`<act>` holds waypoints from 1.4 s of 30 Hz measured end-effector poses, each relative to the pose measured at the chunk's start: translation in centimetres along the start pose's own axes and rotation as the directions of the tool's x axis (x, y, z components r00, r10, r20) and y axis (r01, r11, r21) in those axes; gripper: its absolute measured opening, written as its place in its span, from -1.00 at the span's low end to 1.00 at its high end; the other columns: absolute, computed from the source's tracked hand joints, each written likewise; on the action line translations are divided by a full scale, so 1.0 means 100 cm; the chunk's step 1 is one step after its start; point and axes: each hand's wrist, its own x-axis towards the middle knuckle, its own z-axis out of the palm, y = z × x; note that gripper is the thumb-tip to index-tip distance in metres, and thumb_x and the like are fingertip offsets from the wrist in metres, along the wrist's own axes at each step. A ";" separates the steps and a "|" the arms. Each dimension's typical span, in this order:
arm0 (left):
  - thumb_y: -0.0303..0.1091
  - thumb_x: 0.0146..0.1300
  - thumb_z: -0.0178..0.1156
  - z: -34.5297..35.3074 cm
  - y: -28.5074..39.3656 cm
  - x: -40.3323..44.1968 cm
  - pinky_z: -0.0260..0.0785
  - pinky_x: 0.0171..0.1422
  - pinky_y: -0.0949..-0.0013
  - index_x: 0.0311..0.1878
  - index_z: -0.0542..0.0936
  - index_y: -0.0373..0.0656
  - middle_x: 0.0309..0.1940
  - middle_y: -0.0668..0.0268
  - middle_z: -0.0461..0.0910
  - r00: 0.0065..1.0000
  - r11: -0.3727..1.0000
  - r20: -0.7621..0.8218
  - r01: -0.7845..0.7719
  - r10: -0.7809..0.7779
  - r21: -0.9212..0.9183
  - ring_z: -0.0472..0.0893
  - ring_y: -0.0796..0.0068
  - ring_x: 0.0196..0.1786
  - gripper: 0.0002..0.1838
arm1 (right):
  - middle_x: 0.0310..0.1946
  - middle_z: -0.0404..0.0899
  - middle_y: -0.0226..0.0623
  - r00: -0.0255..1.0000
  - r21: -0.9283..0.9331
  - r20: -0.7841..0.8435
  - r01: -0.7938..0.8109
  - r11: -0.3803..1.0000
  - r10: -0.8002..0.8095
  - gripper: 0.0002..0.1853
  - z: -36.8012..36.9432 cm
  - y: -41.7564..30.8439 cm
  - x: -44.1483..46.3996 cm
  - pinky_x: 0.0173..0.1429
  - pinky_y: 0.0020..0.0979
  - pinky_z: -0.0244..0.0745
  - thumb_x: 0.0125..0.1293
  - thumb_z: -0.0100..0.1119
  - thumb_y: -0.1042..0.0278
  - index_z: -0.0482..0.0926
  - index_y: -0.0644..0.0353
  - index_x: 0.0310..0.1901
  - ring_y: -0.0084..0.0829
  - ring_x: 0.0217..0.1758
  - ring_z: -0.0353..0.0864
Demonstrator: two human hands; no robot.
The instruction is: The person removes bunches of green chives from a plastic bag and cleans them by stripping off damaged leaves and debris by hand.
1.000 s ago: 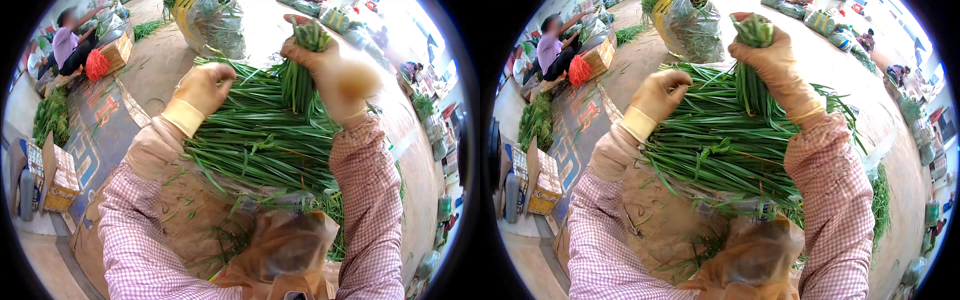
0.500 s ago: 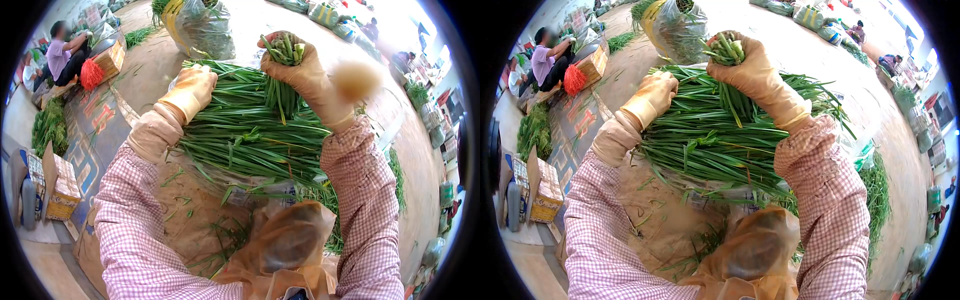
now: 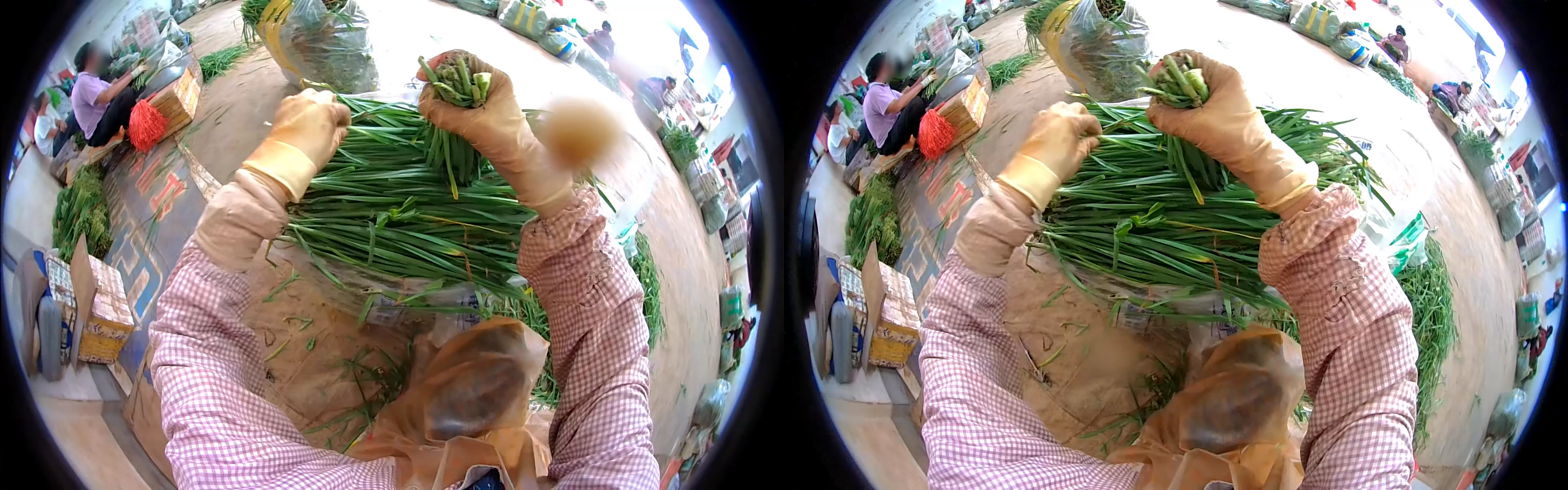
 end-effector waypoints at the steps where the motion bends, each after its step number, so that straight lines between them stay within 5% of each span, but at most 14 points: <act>1: -0.34 0.06 0.34 -0.015 0.006 0.000 0.42 -0.04 0.19 -0.24 0.67 -0.10 -0.35 0.25 0.64 0.999 0.994 -0.030 0.014 -0.018 -0.104 0.60 0.15 -0.17 -0.82 | -0.33 0.56 -0.53 1.000 0.018 0.010 0.003 1.000 -0.004 -0.71 0.002 0.000 -0.001 -0.13 -0.55 0.48 0.07 0.37 0.51 0.56 0.19 -0.13 -0.70 -0.27 0.47; 5: -0.24 0.11 0.27 -0.051 0.036 0.006 0.48 -0.03 0.21 -0.19 0.70 -0.08 -0.28 0.13 0.68 0.975 0.855 0.156 0.215 -0.159 -0.471 0.65 0.15 -0.18 -0.78 | -0.35 0.61 -0.35 0.998 -0.205 0.058 0.028 0.978 -0.017 -0.65 0.018 -0.006 0.001 -0.11 -0.46 0.49 0.00 0.38 0.39 0.55 0.25 -0.15 -0.58 -0.27 0.52; 10: -0.19 0.07 0.30 -0.043 0.054 0.010 0.49 -0.03 0.22 -0.12 0.69 -0.05 -0.27 0.14 0.69 0.970 0.929 -0.042 0.216 -0.239 -0.301 0.66 0.14 -0.19 -0.70 | -0.32 0.63 -0.26 0.993 -0.262 0.113 0.002 0.965 0.028 -0.58 0.024 -0.008 0.004 -0.07 -0.38 0.50 -0.06 0.39 0.37 0.54 0.25 -0.11 -0.50 -0.24 0.57; 13: -0.29 0.19 0.25 -0.035 0.054 0.015 0.55 -0.17 0.34 -0.08 0.64 -0.25 -0.37 0.16 0.68 0.958 0.610 0.083 0.240 -0.274 -0.755 0.67 0.41 -0.29 -0.71 | -0.31 0.64 -0.29 0.998 -0.207 0.003 0.060 0.977 -0.061 -0.55 0.016 -0.007 0.003 -0.06 -0.41 0.51 -0.06 0.43 0.36 0.53 0.25 -0.09 -0.51 -0.21 0.57; 14: -0.35 0.29 0.19 -0.032 0.057 0.014 0.56 -0.22 0.44 -0.04 0.59 -0.37 -0.36 0.20 0.66 0.968 0.272 0.084 0.149 -0.237 -0.951 0.65 0.50 -0.29 -0.72 | -0.28 0.64 -0.34 0.998 -0.139 -0.023 0.061 0.988 -0.065 -0.53 0.012 -0.009 0.002 -0.06 -0.44 0.52 -0.05 0.46 0.36 0.53 0.24 -0.07 -0.55 -0.19 0.56; 17: -0.38 0.33 0.16 -0.049 0.076 0.012 0.54 -0.09 0.50 0.06 0.52 -0.39 -0.24 0.17 0.66 0.982 -0.139 0.079 0.056 -0.170 -0.989 0.65 0.47 -0.20 -0.68 | -0.28 0.64 -0.38 0.993 -0.023 -0.110 0.033 0.999 -0.035 -0.55 -0.003 -0.008 -0.004 -0.07 -0.45 0.53 -0.03 0.47 0.35 0.53 0.23 -0.08 -0.60 -0.21 0.55; 20: -0.30 0.35 0.15 -0.023 0.082 0.012 0.52 -0.05 0.51 0.12 0.51 -0.33 -0.20 0.18 0.66 0.906 0.214 -0.205 -0.132 -0.369 -0.968 0.66 0.48 -0.18 -0.64 | -0.30 0.63 -0.41 0.967 -0.046 -0.249 0.044 0.998 -0.054 -0.62 -0.036 -0.032 -0.017 -0.14 -0.47 0.54 -0.01 0.44 0.42 0.57 0.19 -0.11 -0.56 -0.27 0.58; 22: -0.04 0.35 0.12 -0.004 0.082 -0.007 0.37 0.22 0.21 0.23 0.47 -0.13 0.07 0.10 0.57 0.952 0.714 -0.269 -0.085 -0.148 -0.695 0.55 0.21 0.13 -0.51 | -0.27 0.61 -0.38 0.934 -0.058 -0.353 0.035 0.998 -0.054 -0.67 -0.078 -0.063 -0.036 -0.10 -0.43 0.54 0.13 0.34 0.38 0.57 0.15 -0.04 -0.50 -0.25 0.60; 26: 0.05 0.24 0.18 0.050 0.092 -0.044 0.02 0.45 -0.03 0.38 0.31 0.01 0.30 0.08 0.37 1.000 0.988 -0.001 0.021 -0.022 -0.153 0.30 0.09 0.38 -0.32 | -0.28 0.63 -0.31 0.800 -0.161 -0.569 0.120 0.980 -0.191 -0.77 -0.181 -0.138 -0.102 -0.06 -0.42 0.54 0.18 0.28 0.30 0.58 0.20 -0.16 -0.45 -0.22 0.62; 33: 0.18 0.17 0.23 0.028 0.082 -0.012 0.29 0.33 0.21 0.32 0.38 -0.11 0.24 0.04 0.44 0.983 0.943 0.168 0.121 -0.071 -0.311 0.42 0.06 0.30 -0.24 | -0.28 0.62 -0.14 0.600 -0.180 -0.776 0.086 0.980 -0.196 -0.82 -0.249 -0.203 -0.269 0.05 -0.25 0.56 0.28 0.11 0.38 0.48 0.29 -0.15 -0.23 -0.15 0.63; 35: 0.24 0.15 0.23 -0.025 0.123 0.006 0.25 0.38 0.19 0.33 0.36 -0.19 0.22 0.00 0.46 0.975 0.876 -0.098 -0.220 0.197 -0.428 0.43 0.13 0.31 -0.17 | -0.28 0.61 -0.15 0.553 0.038 -0.830 0.193 0.980 -0.076 -0.82 -0.249 -0.199 -0.305 0.08 -0.24 0.57 0.28 0.12 0.40 0.48 0.30 -0.14 -0.22 -0.14 0.63; 37: 0.33 0.13 0.17 -0.092 0.212 0.008 0.22 0.42 0.15 0.34 0.35 -0.18 0.29 0.05 0.39 0.961 0.441 -0.039 -0.162 0.274 -0.883 0.39 0.10 0.33 -0.11 | -0.26 0.60 -0.18 0.544 0.279 -0.837 0.325 0.904 0.062 -0.81 -0.239 -0.197 -0.335 0.12 -0.23 0.56 0.28 0.13 0.41 0.47 0.29 -0.12 -0.22 -0.13 0.62; 39: 0.37 0.09 0.16 -0.140 0.274 0.004 0.16 0.45 0.10 0.40 0.21 -0.10 0.35 0.04 0.29 0.818 0.319 -0.077 -0.307 0.571 -0.897 0.32 0.09 0.38 -0.04 | -0.25 0.60 -0.19 0.549 0.400 -0.824 0.386 0.831 0.142 -0.80 -0.198 -0.208 -0.342 0.13 -0.25 0.56 0.26 0.13 0.42 0.48 0.28 -0.11 -0.25 -0.12 0.62; 42: 0.03 0.24 0.23 -0.152 0.365 -0.005 0.16 0.46 0.09 0.50 -0.01 -0.14 0.41 -0.09 0.15 0.612 0.333 0.245 -0.033 0.752 -0.942 0.30 0.01 0.39 -0.08 | -0.25 0.61 -0.21 0.535 0.403 -0.831 0.387 0.829 0.154 -0.81 -0.158 -0.215 -0.356 0.14 -0.28 0.56 0.24 0.14 0.43 0.50 0.27 -0.13 -0.30 -0.11 0.62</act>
